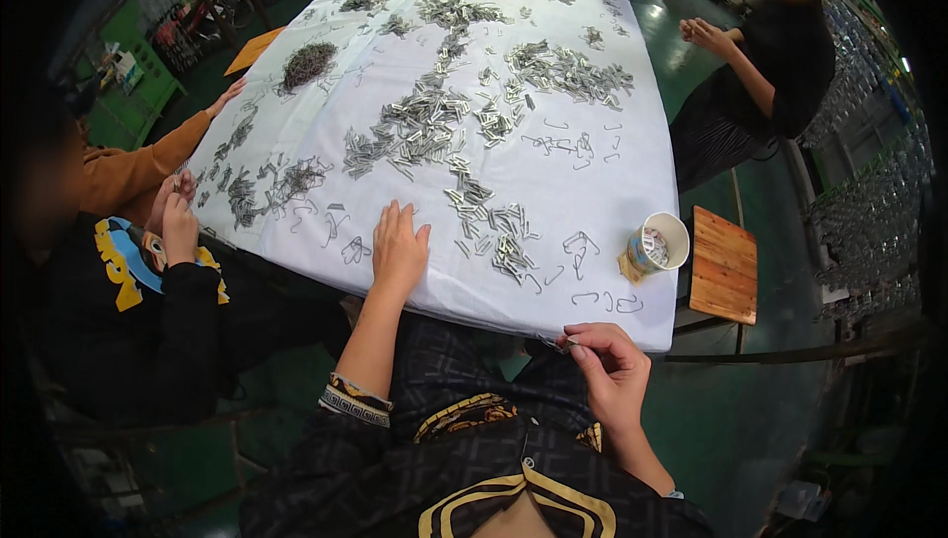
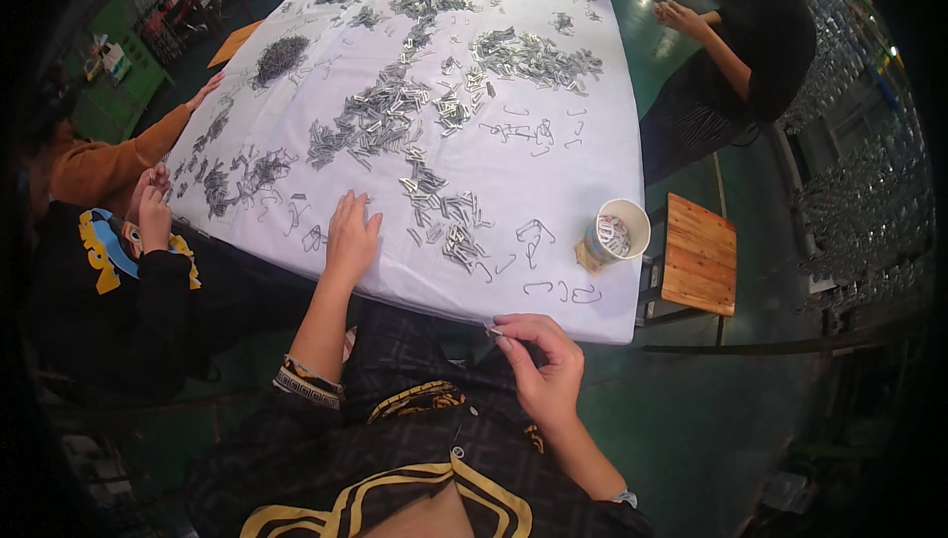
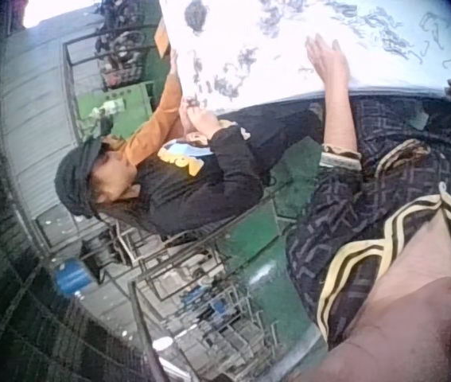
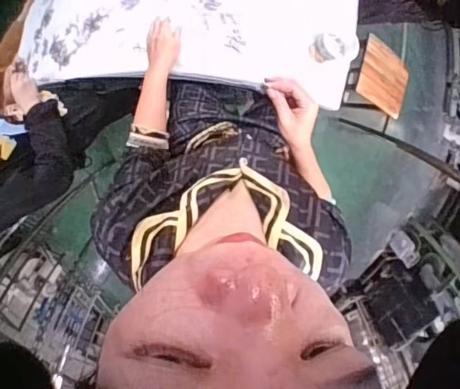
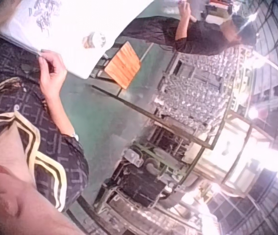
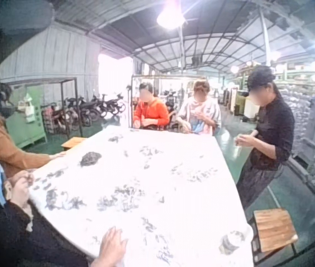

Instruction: The person picks through metal hooks and brackets on a large white surface, sorting individual pieces and hanging some on a metal rack.

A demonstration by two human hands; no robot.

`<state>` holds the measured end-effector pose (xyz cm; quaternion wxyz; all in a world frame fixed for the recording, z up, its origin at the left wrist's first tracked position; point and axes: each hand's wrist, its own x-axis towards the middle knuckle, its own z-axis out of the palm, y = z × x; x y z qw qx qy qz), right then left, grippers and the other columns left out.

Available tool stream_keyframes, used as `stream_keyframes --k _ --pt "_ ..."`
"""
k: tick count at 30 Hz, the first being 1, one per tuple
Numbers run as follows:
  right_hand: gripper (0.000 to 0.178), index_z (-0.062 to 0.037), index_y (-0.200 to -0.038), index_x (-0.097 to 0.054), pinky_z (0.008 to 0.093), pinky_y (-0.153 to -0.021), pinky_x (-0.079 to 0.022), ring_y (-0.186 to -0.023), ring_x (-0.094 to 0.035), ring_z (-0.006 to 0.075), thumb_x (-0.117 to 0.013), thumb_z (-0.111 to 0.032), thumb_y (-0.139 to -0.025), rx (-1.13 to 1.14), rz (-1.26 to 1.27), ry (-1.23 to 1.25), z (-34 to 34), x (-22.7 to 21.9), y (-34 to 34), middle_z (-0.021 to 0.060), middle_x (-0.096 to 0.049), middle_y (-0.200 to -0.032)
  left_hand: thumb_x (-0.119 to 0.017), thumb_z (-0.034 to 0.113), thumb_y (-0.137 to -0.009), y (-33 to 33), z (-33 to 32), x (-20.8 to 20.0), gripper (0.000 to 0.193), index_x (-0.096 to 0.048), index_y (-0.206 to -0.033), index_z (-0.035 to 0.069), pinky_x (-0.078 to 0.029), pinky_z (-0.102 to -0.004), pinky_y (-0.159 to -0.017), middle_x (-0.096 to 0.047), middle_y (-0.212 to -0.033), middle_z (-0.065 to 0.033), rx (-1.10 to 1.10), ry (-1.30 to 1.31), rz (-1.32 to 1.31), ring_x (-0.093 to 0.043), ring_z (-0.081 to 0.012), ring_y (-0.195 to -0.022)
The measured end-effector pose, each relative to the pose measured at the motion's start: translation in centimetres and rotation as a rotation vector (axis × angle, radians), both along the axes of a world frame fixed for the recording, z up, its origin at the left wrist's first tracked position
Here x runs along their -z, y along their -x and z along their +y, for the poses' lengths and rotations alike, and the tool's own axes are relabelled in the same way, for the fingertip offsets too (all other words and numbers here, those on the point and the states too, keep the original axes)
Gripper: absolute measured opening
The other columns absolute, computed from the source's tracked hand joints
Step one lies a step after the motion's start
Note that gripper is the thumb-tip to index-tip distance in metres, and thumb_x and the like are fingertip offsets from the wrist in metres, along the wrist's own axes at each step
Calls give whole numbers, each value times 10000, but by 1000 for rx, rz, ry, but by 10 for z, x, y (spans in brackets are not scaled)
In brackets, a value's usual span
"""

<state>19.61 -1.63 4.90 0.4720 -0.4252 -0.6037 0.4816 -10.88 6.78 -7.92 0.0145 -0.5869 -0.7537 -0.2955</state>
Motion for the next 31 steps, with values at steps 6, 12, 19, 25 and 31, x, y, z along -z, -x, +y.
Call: stream_keyframes --k 6,12,19,25,31 --pt "64 34 -873 -667 291 -793 -503 -874 -643 183 -637 41 -817 59 68 107 -6 -1 -3 138 -674 -932 -578 249 -882 -40 8 -32 397 -550 -1217 36 -283 -520 -1058 -544 -1270 -199 329 237 -90 -462 -338 -1237" --pt "56 40 -873 -663 287 -795 -514 -887 -645 182 -630 43 -827 -9 115 164 -9 5 0 143 -667 -945 -567 239 -891 -32 69 -8 407 -538 -1248 45 -313 -498 -1044 -462 -1349 -211 291 0 31 -390 -377 -1285" --pt "83 32 -885 -669 299 -798 -507 -890 -652 204 -637 46 -810 -22 54 135 -10 16 -2 137 -682 -946 -567 226 -900 -91 57 -47 344 -576 -1205 67 -335 -448 -1051 -486 -1339 -189 603 342 120 -408 -387 -1282" --pt "85 33 -881 -664 307 -797 -501 -889 -656 220 -644 41 -799 -73 -5 101 -3 19 0 137 -685 -937 -604 125 -794 -129 72 -40 100 -675 -809 56 -465 -408 -824 -643 -892 -89 739 108 123 -598 -285 -896" --pt "91 18 -891 -667 306 -804 -496 -894 -657 231 -646 30 -803 -67 -30 81 -4 17 2 134 -685 -948 -604 67 -707 -180 91 -23 68 -664 -676 73 -483 -391 -759 -625 -794 -87 679 159 366 -592 -279 -809"
